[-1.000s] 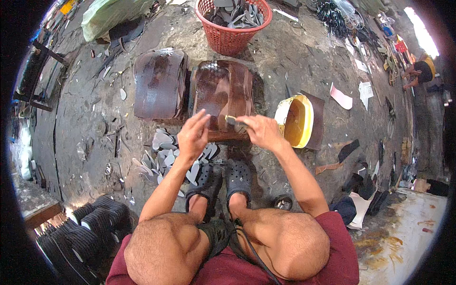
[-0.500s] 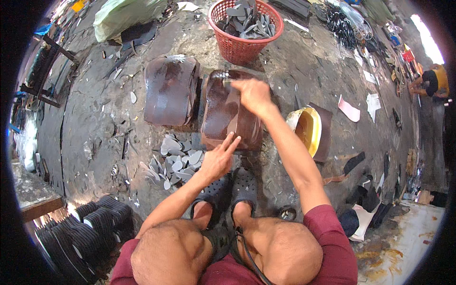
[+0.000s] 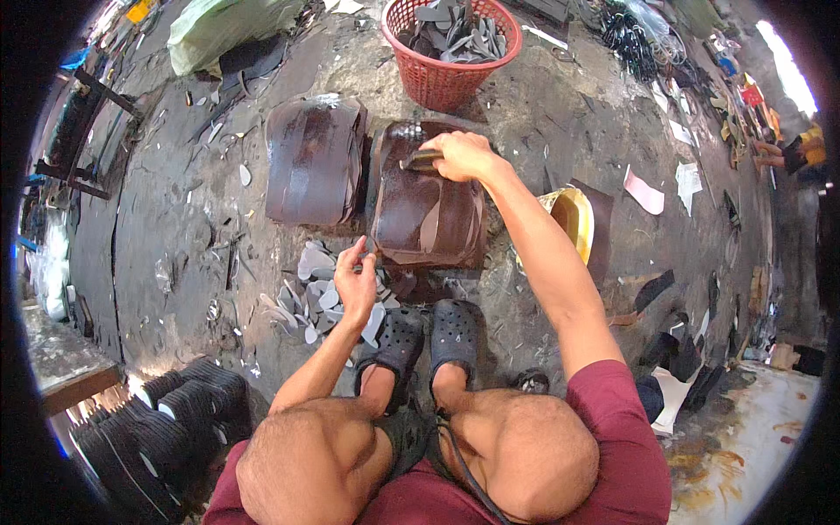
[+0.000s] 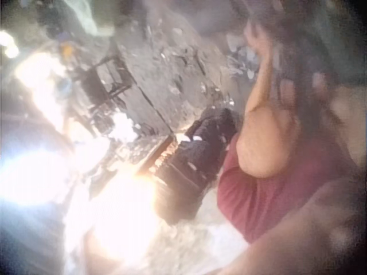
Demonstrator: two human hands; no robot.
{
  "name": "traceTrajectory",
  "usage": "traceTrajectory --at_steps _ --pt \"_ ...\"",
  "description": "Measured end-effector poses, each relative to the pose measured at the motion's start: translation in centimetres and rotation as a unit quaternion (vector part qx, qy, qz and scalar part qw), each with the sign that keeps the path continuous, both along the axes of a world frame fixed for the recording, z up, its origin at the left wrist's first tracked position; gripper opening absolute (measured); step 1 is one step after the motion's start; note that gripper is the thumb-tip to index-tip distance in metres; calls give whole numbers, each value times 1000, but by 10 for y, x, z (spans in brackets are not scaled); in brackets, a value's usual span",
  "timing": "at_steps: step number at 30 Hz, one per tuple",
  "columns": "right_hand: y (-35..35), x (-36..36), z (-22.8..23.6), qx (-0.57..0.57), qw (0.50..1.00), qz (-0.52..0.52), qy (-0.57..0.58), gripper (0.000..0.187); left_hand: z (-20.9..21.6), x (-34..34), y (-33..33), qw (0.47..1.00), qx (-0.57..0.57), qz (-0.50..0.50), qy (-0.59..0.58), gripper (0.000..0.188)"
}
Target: The person applies a yellowish liquid to the surface of stacked brown shoe soles using a brush. They repeatedly dip the brush into a yellow container and spread the liquid over the soles, occasionally lifting and repositioning the stack.
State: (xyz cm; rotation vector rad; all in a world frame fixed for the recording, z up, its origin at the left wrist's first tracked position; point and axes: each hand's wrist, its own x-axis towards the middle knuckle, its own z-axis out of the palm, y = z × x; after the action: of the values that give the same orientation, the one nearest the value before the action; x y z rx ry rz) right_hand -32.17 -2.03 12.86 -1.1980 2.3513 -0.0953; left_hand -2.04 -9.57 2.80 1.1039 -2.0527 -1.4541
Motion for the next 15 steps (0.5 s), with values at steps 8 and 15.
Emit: traceTrajectory --at_steps 8,15 --pt "69 116 -9 -108 989 66 81 40 2 -2 3 977 211 -3 1 41" --pt "107 183 -30 -241 945 94 200 42 -9 4 4 985 170 -39 -18 48"
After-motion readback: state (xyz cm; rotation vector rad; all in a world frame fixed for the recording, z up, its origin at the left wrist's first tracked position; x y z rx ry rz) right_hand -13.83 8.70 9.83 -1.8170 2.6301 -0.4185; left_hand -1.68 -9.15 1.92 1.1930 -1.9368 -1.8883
